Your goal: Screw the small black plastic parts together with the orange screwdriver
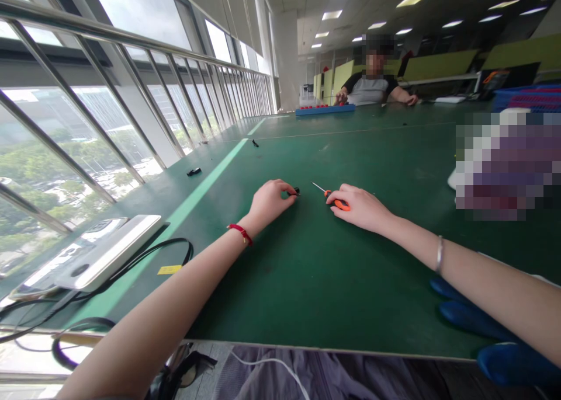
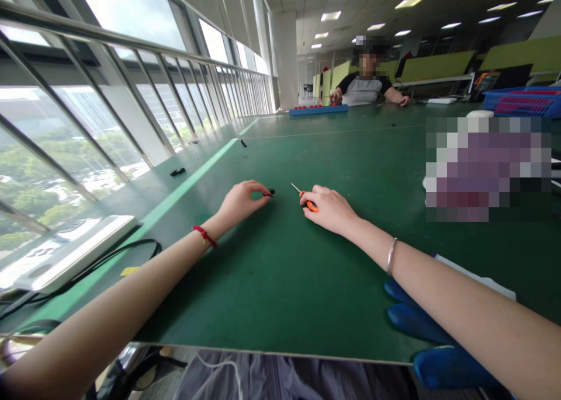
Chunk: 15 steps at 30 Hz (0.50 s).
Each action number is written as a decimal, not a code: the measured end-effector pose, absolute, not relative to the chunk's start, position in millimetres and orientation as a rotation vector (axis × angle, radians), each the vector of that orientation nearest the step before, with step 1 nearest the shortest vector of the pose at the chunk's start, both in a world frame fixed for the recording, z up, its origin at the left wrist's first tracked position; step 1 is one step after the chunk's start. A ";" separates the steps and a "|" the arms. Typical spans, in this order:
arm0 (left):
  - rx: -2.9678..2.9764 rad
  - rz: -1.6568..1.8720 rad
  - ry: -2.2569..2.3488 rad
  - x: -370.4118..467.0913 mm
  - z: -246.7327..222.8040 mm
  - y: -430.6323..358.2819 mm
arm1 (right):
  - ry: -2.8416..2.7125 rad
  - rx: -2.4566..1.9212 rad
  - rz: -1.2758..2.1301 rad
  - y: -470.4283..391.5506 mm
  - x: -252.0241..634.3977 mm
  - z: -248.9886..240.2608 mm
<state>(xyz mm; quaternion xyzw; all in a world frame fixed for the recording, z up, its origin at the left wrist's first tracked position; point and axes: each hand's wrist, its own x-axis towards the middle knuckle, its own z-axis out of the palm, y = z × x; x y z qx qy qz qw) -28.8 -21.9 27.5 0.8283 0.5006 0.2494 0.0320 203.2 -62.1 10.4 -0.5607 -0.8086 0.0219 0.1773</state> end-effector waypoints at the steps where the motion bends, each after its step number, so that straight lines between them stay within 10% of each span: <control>1: 2.512 0.768 1.649 -39.2 33.6 -17.0 | -2.291 -1.587 0.067 -62.2 203.3 10.4; 15: 1.806 0.460 2.545 -194.7 55.0 12.7 | -2.301 -1.561 0.048 -63.7 203.5 11.4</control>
